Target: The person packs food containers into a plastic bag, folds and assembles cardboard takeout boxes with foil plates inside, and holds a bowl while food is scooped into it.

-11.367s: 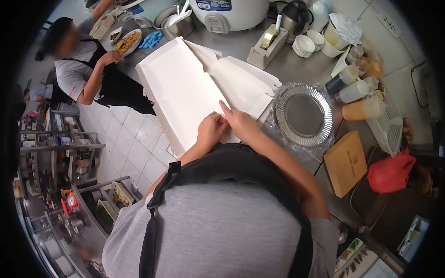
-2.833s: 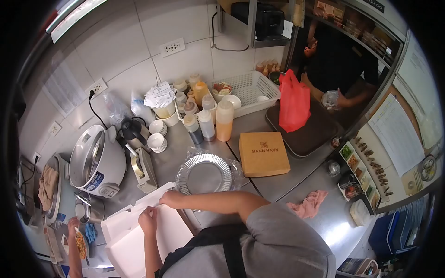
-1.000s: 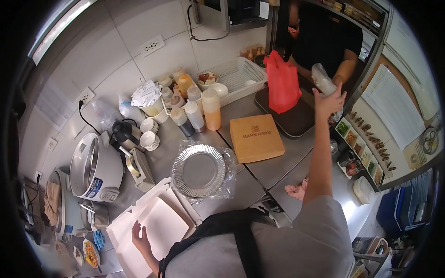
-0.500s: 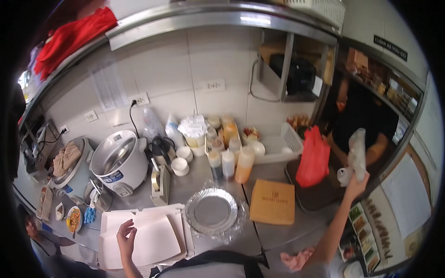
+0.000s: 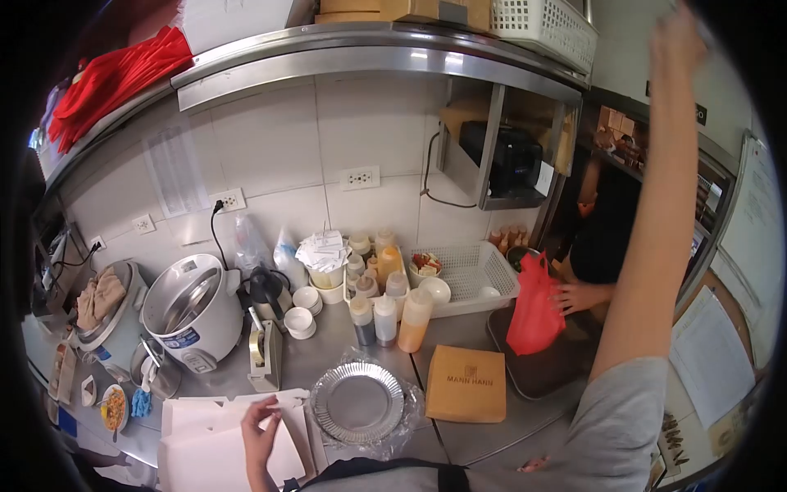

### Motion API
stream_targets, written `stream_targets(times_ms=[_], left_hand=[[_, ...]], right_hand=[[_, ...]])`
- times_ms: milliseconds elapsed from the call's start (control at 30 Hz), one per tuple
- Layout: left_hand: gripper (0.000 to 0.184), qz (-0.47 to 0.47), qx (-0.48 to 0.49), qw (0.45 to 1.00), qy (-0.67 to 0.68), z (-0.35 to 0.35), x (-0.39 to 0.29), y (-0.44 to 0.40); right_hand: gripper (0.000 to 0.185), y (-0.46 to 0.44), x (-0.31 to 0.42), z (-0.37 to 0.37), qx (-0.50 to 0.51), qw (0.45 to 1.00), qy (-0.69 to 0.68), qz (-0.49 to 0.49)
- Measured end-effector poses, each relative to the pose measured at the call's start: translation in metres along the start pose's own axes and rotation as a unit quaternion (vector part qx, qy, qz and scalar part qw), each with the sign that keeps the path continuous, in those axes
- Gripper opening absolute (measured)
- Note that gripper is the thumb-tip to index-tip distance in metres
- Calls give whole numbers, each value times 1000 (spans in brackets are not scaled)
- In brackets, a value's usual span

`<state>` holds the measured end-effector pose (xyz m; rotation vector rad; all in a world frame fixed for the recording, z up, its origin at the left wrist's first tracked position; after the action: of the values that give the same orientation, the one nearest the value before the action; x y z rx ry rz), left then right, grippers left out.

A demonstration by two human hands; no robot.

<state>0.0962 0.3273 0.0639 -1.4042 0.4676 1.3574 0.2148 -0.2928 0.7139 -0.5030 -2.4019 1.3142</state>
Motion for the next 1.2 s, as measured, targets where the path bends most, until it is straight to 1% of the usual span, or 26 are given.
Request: stream_targets(times_ms=[33, 67, 100, 133, 167, 200, 267, 367, 467, 533, 567, 600, 667, 700, 733, 767, 800, 833, 867, 900, 967, 1000, 1033, 1133, 1167, 1200], left_hand=[[26, 5, 10, 1000, 3, -10, 12, 5], [27, 11, 18, 1000, 6, -20, 22, 9], [28, 27, 30, 999, -11, -30, 23, 11], [29, 44, 41, 998, -30, -37, 23, 14], [31, 24, 43, 998, -34, -43, 27, 16], [33, 130, 121, 968, -179, -42, 52, 25], [34, 23, 112, 984, -138, -45, 58, 24], [38, 43, 141, 981, -122, -35, 63, 17], [32, 40, 99, 990, -93, -28, 42, -3], [32, 18, 98, 990, -98, -30, 24, -15], [31, 1, 99, 990, -101, -33, 18, -20], [30, -17, 101, 989, -102, -39, 16, -22], [33, -6, 109, 994, -18, -61, 21, -22], [33, -17, 138, 990, 13, -78, 15, -21], [32, -28, 167, 985, 44, -94, 4, -18], [31, -39, 231, 971, 57, -112, -17, -15], [30, -47, 294, 952, 70, -127, -40, -10], [29, -49, 357, 924, 125, -141, -60, -3], [29, -54, 413, 891, 182, -152, -77, 5], [28, -43, 451, 868, 205, -158, -85, 12], [27, -18, 524, 816, 243, -163, -97, 25], [27, -4, 528, 811, 251, -161, -96, 27], [27, 5, 534, 805, 260, -163, -93, 29], [28, 25, 540, 793, 281, -173, -84, 38], [29, 32, 543, 792, 279, -178, -83, 40], [30, 36, 546, 790, 276, -184, -82, 41]], right_hand=[[47, -41, -21, -23, -5, 953, 283, 109], [51, -58, -44, -51, 5, 925, 357, 129], [54, -55, -50, -79, 2, 951, 306, 53], [53, -47, -61, -98, 37, 958, 283, 12], [52, -33, -80, -115, 72, 962, 260, -30], [51, -18, -102, -132, 106, 963, 236, -71], [49, 6, -130, -158, 174, 954, 192, -151], [51, 0, -96, -150, 70, 950, 303, -18], [61, 0, -104, -154, 124, 924, 361, -32], [65, -12, -163, -186, 304, 882, 358, -46], [68, -8, -186, -195, 391, 849, 353, -54], [69, -2, -181, -190, 375, 864, 331, -57], [71, 18, -164, -180, 340, 894, 286, -62], [67, 33, -149, -174, 357, 889, 269, -101], [66, 40, -128, -163, 267, 917, 295, -21], [64, 55, -110, -150, 172, 931, 317, 59], [63, 73, -97, -139, 76, 929, 334, 138], [60, 94, -104, -130, -41, 939, 305, 154], [60, 126, -103, -121, -16, 945, 294, 145], [61, 153, -98, -116, 8, 951, 276, 138], [65, 161, -122, -127, 79, 957, 268, 83], [67, 158, -141, -124, 111, 955, 268, 55], [69, 147, -163, -137, 221, 944, 240, 39], [69, 128, -201, -157, 263, 914, 304, 61], [68, 140, -188, -159, 281, 902, 327, 40], [68, 139, -191, -163, 279, 887, 366, 33]])
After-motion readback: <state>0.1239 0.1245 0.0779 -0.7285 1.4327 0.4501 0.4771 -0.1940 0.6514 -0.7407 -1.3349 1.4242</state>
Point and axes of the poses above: each hand's wrist, its own y-axis away from the middle knuckle, its own z-axis out of the back of the hand, x = y × z, the point moved 8 cm from there along -y, towards the middle knuckle, and after that the axes turned 7 degrees about -z, right-handed, at the moved point
